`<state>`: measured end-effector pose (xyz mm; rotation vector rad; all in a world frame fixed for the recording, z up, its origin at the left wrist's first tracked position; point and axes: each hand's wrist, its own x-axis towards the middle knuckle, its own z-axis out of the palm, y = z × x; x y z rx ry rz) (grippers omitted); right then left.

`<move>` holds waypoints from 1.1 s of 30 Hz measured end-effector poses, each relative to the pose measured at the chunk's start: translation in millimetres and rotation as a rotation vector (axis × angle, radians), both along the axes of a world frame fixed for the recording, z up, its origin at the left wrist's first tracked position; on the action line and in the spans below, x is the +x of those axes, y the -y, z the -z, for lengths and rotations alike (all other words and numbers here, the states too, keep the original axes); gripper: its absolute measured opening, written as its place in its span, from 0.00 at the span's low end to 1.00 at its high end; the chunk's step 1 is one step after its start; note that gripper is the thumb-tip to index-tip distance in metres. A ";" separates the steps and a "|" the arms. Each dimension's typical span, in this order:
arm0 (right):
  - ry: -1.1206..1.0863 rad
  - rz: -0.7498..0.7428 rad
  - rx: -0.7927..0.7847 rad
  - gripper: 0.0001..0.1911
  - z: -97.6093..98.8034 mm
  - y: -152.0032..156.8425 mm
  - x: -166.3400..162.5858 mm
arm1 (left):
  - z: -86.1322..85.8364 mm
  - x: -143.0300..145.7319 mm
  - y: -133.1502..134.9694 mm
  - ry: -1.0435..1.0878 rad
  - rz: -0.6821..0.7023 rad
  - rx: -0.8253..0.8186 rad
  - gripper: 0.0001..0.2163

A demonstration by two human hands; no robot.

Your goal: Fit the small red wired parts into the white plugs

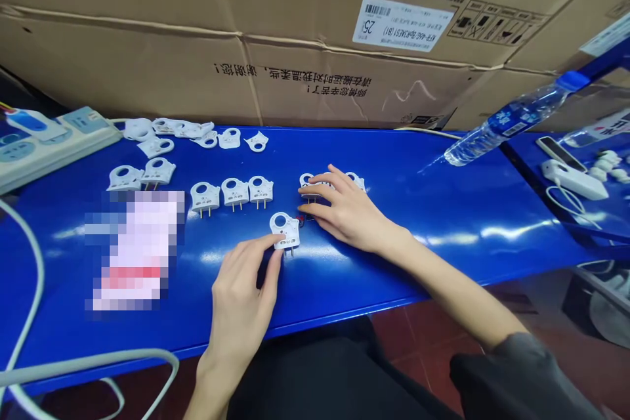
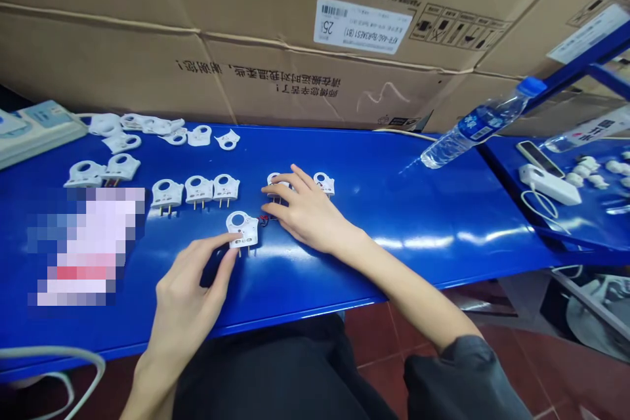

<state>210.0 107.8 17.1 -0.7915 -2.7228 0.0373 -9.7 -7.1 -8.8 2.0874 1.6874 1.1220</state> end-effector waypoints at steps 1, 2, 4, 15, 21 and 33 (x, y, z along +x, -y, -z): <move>0.005 -0.003 0.011 0.13 1.7 -0.3 -0.4 | 0.4 -0.2 0.1 -0.003 -0.001 0.004 0.10; 0.008 -0.005 0.018 0.13 3.1 -0.7 -0.8 | 0.7 -0.4 0.2 -0.006 -0.003 0.009 0.10; 0.007 -0.005 0.023 0.12 4.9 -1.3 -1.4 | 1.1 -0.8 0.6 -0.010 -0.003 0.014 0.10; -0.135 0.097 -0.095 0.08 -11.6 7.7 -5.0 | 2.4 -0.6 1.4 -0.021 0.002 0.033 0.10; -0.438 0.117 -0.398 0.03 -13.1 14.4 -9.6 | 2.4 -0.9 1.5 -0.026 0.014 0.018 0.10; -0.508 0.060 -0.699 0.07 -9.5 25.6 -18.9 | 4.1 0.1 0.5 -0.078 0.075 0.065 0.11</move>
